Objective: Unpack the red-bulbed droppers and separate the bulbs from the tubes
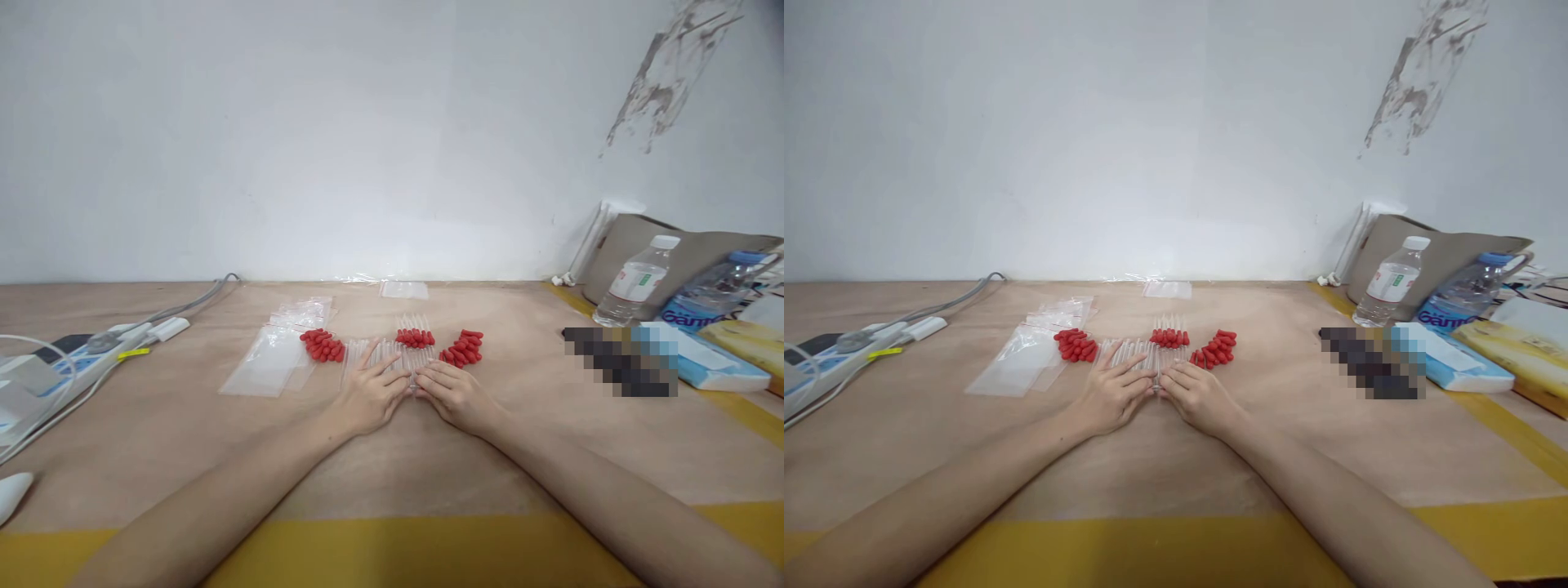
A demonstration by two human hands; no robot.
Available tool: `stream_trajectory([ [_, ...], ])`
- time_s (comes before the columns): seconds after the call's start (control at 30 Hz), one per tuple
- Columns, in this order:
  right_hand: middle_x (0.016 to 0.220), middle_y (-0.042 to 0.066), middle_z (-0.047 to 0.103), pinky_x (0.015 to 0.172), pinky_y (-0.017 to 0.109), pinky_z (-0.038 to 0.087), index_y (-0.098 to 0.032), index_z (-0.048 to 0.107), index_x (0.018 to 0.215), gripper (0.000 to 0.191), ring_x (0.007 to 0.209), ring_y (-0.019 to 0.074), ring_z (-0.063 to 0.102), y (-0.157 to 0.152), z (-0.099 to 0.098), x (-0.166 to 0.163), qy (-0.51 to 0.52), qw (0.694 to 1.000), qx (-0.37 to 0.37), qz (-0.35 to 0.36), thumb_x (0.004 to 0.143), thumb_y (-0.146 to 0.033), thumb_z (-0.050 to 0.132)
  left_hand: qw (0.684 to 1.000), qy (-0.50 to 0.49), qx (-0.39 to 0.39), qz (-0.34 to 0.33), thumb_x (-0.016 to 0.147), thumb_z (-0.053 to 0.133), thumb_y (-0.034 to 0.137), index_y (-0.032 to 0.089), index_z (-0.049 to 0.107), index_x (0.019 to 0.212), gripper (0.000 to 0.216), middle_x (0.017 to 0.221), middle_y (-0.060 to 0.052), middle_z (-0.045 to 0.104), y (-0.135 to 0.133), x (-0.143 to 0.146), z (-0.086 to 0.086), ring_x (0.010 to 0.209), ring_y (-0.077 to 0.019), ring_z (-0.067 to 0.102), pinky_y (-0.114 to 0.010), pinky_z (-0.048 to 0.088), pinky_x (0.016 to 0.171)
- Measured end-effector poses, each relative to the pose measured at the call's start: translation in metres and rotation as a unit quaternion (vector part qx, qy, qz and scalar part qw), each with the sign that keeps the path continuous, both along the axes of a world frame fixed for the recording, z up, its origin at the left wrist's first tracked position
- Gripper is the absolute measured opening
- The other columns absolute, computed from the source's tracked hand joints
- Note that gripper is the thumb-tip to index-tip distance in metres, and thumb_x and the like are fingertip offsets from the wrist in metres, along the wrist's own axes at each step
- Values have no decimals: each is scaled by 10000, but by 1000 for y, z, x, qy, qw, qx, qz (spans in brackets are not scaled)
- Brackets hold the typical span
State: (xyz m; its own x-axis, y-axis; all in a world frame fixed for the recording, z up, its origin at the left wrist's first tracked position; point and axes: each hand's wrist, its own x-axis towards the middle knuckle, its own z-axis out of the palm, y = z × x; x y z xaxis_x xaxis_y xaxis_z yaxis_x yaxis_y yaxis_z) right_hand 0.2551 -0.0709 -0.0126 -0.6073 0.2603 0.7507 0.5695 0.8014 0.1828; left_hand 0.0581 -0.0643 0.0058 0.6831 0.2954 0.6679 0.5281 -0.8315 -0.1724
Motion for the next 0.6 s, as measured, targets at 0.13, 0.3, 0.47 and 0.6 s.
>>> stream_trajectory([
  [0.13, 884, 63, 652, 907, 335, 473, -128, 580, 950, 148, 860, 153, 597, -3, -1, 1, -19, 1000, 12, -7, 834, -171, 499, 1000, 1, -22, -7, 854, 466, 195, 201, 623, 892, 162, 925, 12, 686, -4, -3, 1, 1103, -196, 520, -503, 95, 1085],
  [0.3, 997, 96, 639, 946, 367, 455, -121, 578, 997, 191, 969, 183, 578, -8, -1, 2, -43, 998, 41, -26, 842, -150, 470, 999, 16, -47, -14, 867, 436, 191, 206, 617, 878, 182, 954, 12, 680, -10, -6, 5, 1112, -184, 516, -502, 52, 1085],
  [0.47, 1018, 102, 641, 963, 396, 442, -114, 584, 1023, 252, 1018, 194, 566, -15, 5, 6, -80, 995, 60, -15, 851, -88, 402, 997, 21, -73, -11, 875, 419, 191, 212, 618, 813, 210, 941, 25, 682, -16, -13, 9, 1107, -181, 520, -509, 2, 1079],
  [0.6, 1005, 101, 649, 952, 395, 455, -111, 593, 1019, 242, 1016, 196, 570, -20, 11, 5, -80, 995, 65, -10, 854, -107, 416, 996, 22, -83, -6, 877, 413, 194, 207, 618, 803, 219, 956, 22, 679, -18, -14, 9, 1112, -186, 517, -508, 8, 1077],
])
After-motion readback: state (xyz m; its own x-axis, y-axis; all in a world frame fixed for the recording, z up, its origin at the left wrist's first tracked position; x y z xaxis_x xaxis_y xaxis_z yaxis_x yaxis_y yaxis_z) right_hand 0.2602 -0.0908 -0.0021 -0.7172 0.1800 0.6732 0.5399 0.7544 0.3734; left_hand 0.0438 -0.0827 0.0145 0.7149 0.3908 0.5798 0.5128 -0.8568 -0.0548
